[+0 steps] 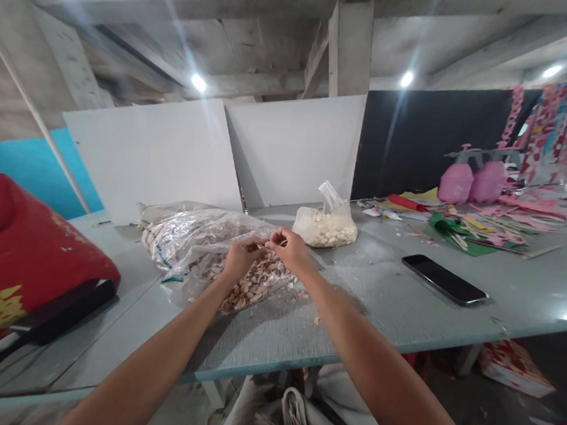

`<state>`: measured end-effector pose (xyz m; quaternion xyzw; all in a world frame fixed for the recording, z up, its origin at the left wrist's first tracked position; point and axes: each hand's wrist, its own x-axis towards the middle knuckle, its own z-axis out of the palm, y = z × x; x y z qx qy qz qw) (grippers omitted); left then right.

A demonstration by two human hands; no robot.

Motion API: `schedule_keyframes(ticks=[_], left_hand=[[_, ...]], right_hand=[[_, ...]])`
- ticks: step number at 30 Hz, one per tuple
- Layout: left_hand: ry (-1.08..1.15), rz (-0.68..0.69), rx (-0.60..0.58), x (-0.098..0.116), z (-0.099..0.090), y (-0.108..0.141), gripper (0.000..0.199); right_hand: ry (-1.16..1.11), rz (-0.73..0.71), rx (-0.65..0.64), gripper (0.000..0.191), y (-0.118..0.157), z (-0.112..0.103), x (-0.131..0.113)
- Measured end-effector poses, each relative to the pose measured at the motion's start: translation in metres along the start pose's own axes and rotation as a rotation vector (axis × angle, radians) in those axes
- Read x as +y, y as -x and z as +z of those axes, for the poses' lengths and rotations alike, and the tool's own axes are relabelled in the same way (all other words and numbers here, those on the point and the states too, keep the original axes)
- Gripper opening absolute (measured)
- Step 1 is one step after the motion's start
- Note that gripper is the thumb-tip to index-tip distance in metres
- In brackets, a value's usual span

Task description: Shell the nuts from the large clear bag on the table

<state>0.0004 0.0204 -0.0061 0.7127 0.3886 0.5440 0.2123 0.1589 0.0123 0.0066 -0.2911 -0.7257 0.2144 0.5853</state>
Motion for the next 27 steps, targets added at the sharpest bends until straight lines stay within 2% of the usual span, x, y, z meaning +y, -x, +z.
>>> schedule_keyframes(ticks=[8, 14, 27], left_hand=[[-0.077, 0.070, 0.021, 0.006, -0.002, 0.001, 0.025], [-0.144, 0.123, 0.034, 0.009, -0.004, 0.002, 0.019], [-0.070, 0.040, 0.024, 0.010, -0.001, 0.001, 0.022]], right_hand=[[0.011, 0.034, 0.038, 0.018, 0.000, 0.000, -0.004], [-0.005, 0.047, 0.008, 0.016, 0.000, 0.002, 0.004], [-0.067, 0.060, -0.075, 0.009, -0.001, 0.006, 0.011]])
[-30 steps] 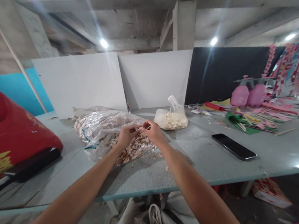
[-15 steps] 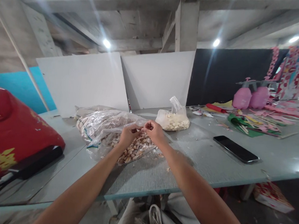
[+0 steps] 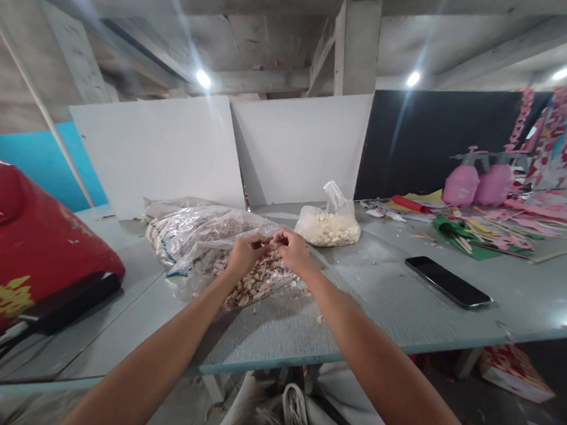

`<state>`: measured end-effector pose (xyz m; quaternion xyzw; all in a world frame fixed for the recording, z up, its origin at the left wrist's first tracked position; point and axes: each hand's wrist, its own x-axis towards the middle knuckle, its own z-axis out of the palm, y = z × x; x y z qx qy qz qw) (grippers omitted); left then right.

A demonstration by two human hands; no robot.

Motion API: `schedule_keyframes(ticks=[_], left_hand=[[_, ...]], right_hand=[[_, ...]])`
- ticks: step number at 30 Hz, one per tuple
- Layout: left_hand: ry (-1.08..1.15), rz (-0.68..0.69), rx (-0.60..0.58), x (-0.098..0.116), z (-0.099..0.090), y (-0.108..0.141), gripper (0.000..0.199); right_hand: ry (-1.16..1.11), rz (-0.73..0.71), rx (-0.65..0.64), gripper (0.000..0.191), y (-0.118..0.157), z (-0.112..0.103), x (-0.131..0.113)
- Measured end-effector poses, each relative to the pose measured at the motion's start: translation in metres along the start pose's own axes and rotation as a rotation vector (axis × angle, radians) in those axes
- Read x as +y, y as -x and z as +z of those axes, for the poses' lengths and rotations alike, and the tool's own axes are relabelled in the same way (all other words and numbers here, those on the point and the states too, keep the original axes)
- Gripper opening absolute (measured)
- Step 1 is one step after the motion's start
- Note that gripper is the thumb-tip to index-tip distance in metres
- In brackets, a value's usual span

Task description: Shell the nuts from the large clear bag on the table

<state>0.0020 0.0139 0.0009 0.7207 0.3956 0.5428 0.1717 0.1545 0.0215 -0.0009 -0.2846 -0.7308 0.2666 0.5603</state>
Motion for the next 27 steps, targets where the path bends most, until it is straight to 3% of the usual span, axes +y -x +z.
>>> schedule_keyframes(ticks=[6, 13, 18, 23, 27], left_hand=[[0.150, -0.114, 0.016, 0.011, 0.003, 0.001, 0.030], [0.383, -0.184, 0.144, 0.002, -0.002, -0.006, 0.039], [0.436, -0.199, 0.102, 0.008, -0.002, -0.004, 0.046], [0.407, -0.177, 0.046, 0.012, 0.000, -0.001, 0.041], [0.350, -0.122, -0.008, 0.010, 0.000, -0.001, 0.044]], right_hand=[[0.040, -0.040, 0.049, 0.012, 0.000, -0.003, -0.008], [0.045, -0.045, 0.098, 0.016, 0.002, -0.005, -0.011], [0.134, -0.047, 0.110, 0.029, 0.004, -0.008, -0.019], [0.170, -0.109, 0.101, 0.028, 0.005, -0.008, -0.023], [0.160, -0.043, 0.057, 0.031, 0.004, -0.007, -0.016]])
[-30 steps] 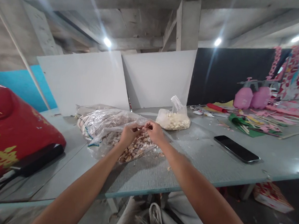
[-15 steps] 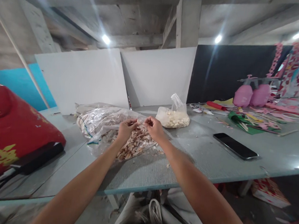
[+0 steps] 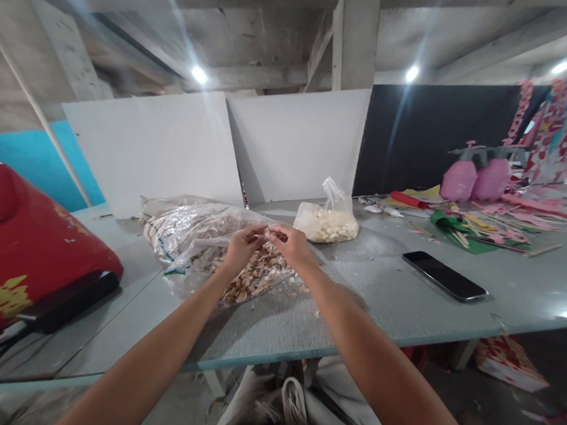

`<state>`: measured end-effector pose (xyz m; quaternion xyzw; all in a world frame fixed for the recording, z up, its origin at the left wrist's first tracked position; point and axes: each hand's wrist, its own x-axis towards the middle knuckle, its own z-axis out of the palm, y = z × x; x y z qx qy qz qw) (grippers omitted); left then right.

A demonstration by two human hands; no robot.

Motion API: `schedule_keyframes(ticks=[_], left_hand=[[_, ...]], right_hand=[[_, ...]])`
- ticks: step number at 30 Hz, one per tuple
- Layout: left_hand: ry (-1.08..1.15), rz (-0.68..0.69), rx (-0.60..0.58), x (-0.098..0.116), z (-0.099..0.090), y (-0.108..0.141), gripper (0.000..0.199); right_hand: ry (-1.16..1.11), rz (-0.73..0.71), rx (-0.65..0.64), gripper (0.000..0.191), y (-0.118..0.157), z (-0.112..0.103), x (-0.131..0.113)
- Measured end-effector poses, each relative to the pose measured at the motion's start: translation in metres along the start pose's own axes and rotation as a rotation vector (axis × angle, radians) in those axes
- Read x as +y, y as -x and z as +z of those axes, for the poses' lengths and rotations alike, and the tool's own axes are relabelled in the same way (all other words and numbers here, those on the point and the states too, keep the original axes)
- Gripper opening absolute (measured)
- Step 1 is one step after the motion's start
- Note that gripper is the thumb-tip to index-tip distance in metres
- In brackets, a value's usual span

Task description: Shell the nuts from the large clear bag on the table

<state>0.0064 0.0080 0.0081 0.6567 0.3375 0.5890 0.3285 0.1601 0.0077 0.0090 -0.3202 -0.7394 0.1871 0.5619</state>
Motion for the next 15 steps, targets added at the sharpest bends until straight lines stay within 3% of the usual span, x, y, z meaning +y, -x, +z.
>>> schedule_keyframes(ticks=[5, 8, 15], left_hand=[[-0.054, 0.014, -0.047, -0.0036, 0.0005, 0.0011, 0.035], [-0.069, 0.012, -0.077, -0.0022, 0.0027, 0.0037, 0.039], [-0.095, 0.008, -0.014, 0.0004, 0.0027, 0.0025, 0.035]], right_hand=[[0.048, 0.041, -0.026, 0.028, 0.0011, 0.0006, 0.0032], [0.029, 0.057, 0.002, 0.029, 0.0015, 0.0007, 0.0029], [0.117, -0.018, -0.017, 0.027, -0.0010, -0.0006, 0.0080]])
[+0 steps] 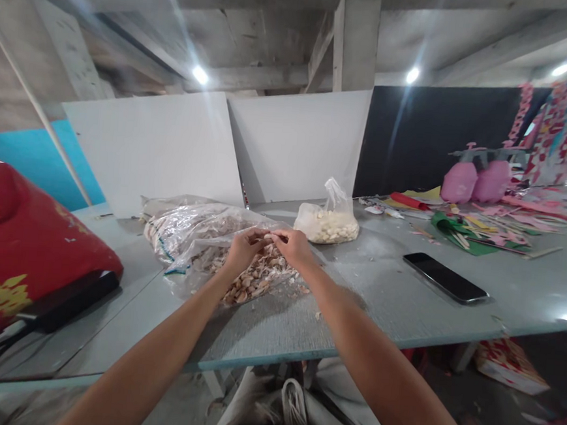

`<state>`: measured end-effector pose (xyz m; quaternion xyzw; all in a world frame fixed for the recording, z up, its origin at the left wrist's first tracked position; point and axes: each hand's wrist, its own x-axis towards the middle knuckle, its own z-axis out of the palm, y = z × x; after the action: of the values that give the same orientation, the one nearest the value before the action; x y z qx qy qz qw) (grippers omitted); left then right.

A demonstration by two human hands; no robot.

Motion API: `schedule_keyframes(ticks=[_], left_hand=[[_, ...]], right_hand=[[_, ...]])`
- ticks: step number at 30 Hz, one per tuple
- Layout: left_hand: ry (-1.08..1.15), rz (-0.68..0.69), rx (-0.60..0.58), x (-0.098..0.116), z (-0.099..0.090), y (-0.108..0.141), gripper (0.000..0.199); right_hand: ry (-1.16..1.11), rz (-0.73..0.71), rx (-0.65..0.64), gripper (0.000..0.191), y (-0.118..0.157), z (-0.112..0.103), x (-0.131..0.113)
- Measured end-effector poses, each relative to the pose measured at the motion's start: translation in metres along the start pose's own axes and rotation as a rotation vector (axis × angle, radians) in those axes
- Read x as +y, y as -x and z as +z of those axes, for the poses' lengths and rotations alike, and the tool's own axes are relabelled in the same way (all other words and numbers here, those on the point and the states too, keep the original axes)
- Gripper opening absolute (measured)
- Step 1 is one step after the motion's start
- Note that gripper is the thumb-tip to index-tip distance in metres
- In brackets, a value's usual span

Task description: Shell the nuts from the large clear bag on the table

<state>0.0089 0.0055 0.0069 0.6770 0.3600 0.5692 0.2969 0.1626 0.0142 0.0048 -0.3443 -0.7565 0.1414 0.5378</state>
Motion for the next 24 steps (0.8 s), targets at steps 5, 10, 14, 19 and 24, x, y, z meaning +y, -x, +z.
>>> schedule_keyframes(ticks=[5, 10, 14, 19, 24], left_hand=[[-0.113, 0.019, -0.016, -0.001, -0.004, -0.002, 0.036], [-0.171, 0.006, -0.047, -0.006, -0.005, -0.003, 0.037], [-0.192, 0.046, -0.044, -0.008, -0.004, -0.003, 0.033], [-0.114, 0.026, -0.065, -0.005, 0.001, -0.001, 0.033], [-0.107, 0.033, -0.090, -0.006, 0.002, -0.001, 0.036]], right_hand=[[0.059, -0.058, -0.030, 0.027, -0.001, -0.003, 0.003], [0.092, -0.051, -0.067, 0.025, -0.001, -0.004, 0.003], [0.112, -0.043, -0.059, 0.024, 0.000, -0.001, 0.006], [0.216, -0.032, -0.029, 0.022, 0.002, 0.003, 0.004], [0.330, 0.003, -0.041, 0.024, 0.004, 0.001, -0.011]])
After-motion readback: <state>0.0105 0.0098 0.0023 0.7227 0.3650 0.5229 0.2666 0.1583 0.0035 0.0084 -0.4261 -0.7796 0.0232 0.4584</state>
